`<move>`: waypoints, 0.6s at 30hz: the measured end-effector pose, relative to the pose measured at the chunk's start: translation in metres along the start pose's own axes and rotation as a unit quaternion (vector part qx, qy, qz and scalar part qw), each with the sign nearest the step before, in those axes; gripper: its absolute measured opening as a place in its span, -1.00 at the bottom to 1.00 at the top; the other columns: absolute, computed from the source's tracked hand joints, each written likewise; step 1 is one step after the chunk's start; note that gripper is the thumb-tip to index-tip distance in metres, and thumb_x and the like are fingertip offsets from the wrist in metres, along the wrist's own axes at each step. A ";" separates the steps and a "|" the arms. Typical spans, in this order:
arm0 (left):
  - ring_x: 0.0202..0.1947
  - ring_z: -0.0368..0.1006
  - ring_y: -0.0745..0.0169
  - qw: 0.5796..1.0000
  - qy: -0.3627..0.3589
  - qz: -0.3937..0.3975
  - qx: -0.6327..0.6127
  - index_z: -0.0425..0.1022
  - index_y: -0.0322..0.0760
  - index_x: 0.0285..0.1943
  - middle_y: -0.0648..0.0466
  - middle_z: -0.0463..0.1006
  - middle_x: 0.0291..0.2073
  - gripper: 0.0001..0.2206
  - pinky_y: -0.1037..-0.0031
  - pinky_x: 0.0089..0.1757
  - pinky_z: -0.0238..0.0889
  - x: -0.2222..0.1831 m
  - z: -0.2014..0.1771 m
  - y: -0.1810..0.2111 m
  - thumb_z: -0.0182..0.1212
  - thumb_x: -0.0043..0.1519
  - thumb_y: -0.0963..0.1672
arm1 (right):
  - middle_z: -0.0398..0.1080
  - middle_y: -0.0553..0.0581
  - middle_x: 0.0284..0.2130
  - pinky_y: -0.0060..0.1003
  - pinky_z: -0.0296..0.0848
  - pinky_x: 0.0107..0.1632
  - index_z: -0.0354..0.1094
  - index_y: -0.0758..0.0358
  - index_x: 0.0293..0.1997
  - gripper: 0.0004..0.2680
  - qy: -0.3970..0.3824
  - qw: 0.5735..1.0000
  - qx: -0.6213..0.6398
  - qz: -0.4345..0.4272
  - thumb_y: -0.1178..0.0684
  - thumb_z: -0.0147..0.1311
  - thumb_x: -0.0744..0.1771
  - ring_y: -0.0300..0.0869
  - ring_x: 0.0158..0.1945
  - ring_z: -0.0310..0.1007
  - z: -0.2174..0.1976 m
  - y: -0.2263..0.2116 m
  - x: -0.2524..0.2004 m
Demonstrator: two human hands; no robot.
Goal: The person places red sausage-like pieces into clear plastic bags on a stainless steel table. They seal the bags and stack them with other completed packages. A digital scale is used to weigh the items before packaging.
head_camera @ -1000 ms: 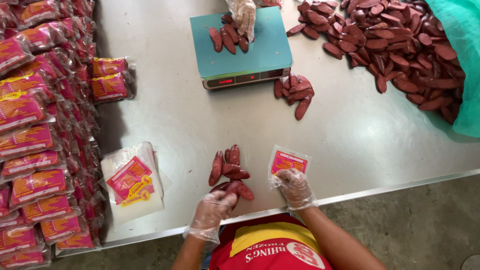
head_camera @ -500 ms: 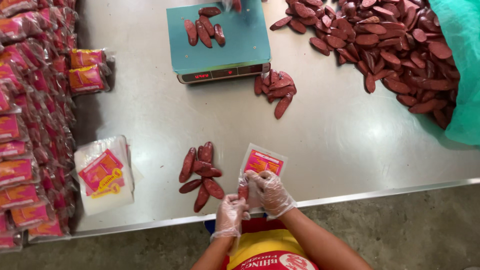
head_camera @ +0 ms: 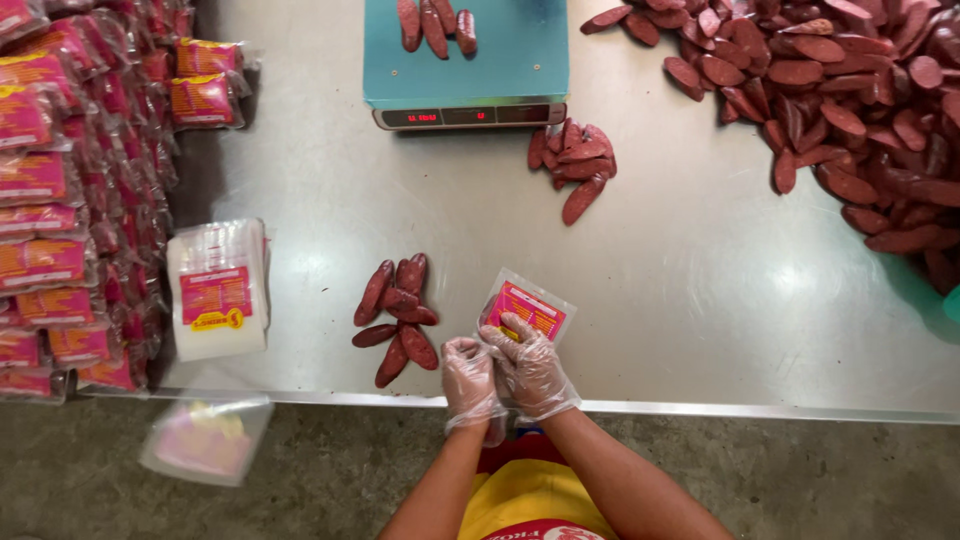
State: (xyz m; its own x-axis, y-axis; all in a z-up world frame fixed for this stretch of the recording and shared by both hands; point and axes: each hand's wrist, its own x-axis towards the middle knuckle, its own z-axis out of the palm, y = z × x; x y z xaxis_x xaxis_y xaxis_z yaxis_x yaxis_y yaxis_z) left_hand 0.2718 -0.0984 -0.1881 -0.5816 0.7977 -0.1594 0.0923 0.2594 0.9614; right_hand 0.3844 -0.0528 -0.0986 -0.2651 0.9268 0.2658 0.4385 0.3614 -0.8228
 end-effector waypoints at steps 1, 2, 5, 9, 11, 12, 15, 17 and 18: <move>-0.30 0.49 0.34 1.000 0.018 -0.002 -0.016 0.35 -0.35 -0.07 0.06 0.54 -0.31 -0.75 0.53 -0.18 0.40 0.001 0.007 -0.002 0.30 0.13 -0.26 | 0.47 0.37 0.05 -0.13 0.47 0.11 0.55 0.11 0.06 -0.73 -0.006 1.000 0.006 0.017 0.20 0.24 0.26 0.14 0.07 0.52 0.001 0.004 0.000; -0.28 0.49 0.32 0.999 0.036 -0.004 -0.032 0.35 -0.34 -0.06 0.05 0.54 -0.29 -0.74 0.52 -0.17 0.40 0.005 0.016 -0.003 0.29 0.12 -0.26 | 0.49 0.33 0.06 -0.14 0.47 0.15 0.55 0.11 0.06 -0.74 -0.013 0.999 0.012 0.034 0.21 0.22 0.27 0.13 0.11 0.53 0.003 0.008 -0.001; -0.29 0.44 0.30 0.995 0.033 -0.043 -0.085 0.35 -0.32 -0.04 0.04 0.49 -0.27 -0.70 0.51 -0.21 0.40 0.007 0.022 0.005 0.28 0.08 -0.29 | 0.55 0.25 0.02 -0.12 0.46 0.20 0.54 0.15 0.09 -0.75 0.002 0.998 0.045 0.041 0.23 0.16 0.31 0.10 0.17 0.55 0.006 0.015 -0.002; -0.38 0.49 0.35 0.986 -0.037 -0.160 0.001 0.37 -0.27 -0.10 0.08 0.54 -0.32 -0.72 0.56 -0.30 0.46 0.014 -0.008 0.046 0.37 0.09 -0.26 | 0.53 0.24 0.04 -0.09 0.44 0.16 0.53 0.16 0.08 -0.75 -0.014 1.000 -0.001 0.024 0.21 0.17 0.29 0.13 0.14 0.50 0.006 0.011 -0.002; -0.49 0.44 0.29 0.965 -0.093 -0.238 -0.063 0.33 -0.27 -0.10 0.02 0.52 -0.40 -0.71 0.50 -0.43 0.33 0.007 -0.039 0.067 0.36 0.10 -0.27 | 0.49 0.30 0.06 -0.07 0.43 0.13 0.53 0.18 0.08 -0.75 -0.022 0.999 -0.014 0.046 0.20 0.19 0.29 0.15 0.09 0.49 0.006 0.009 -0.001; -0.54 0.41 0.27 0.949 -0.122 -0.276 -0.095 0.31 -0.27 -0.10 0.00 0.50 -0.44 -0.70 0.47 -0.50 0.27 0.007 -0.055 0.073 0.35 0.10 -0.28 | 0.50 0.29 0.05 -0.08 0.44 0.13 0.53 0.17 0.07 -0.76 -0.023 0.999 -0.020 0.037 0.20 0.19 0.29 0.14 0.08 0.50 0.006 0.007 -0.002; -0.55 0.38 0.37 0.957 -0.174 -0.229 -0.043 0.36 -0.23 -0.17 0.11 0.50 -0.45 -0.75 0.50 -0.50 0.30 0.013 -0.105 0.079 0.36 0.07 -0.24 | 0.52 0.28 0.02 -0.08 0.45 0.12 0.54 0.16 0.04 -0.77 -0.018 0.999 -0.031 0.015 0.21 0.19 0.29 0.12 0.05 0.52 0.005 0.005 -0.002; -0.50 0.37 0.39 0.977 -0.177 -0.111 0.035 0.41 -0.23 -0.20 0.11 0.49 -0.46 -0.80 0.51 -0.43 0.34 0.038 -0.140 0.079 0.35 0.09 -0.21 | 0.52 0.30 0.01 -0.08 0.47 0.11 0.54 0.18 0.04 -0.77 -0.016 1.000 -0.025 0.009 0.22 0.18 0.29 0.13 0.04 0.52 0.005 0.003 -0.003; -0.46 0.36 0.40 0.981 -0.173 -0.045 0.069 0.42 -0.23 -0.21 0.09 0.47 -0.47 -0.83 0.52 -0.38 0.34 0.052 -0.152 0.081 0.35 0.11 -0.19 | 0.52 0.30 0.02 -0.10 0.48 0.10 0.54 0.18 0.04 -0.76 -0.020 0.999 -0.028 0.014 0.22 0.20 0.28 0.12 0.05 0.53 0.005 0.003 -0.003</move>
State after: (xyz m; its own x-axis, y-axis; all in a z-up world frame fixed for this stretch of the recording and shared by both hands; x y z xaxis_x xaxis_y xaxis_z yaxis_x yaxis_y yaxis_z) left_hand 0.1261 -0.1192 -0.0838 -0.2847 0.8992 -0.3322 0.1754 0.3895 0.9042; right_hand 0.3823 -0.0553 -0.1047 -0.2854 0.9326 0.2211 0.4937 0.3408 -0.8001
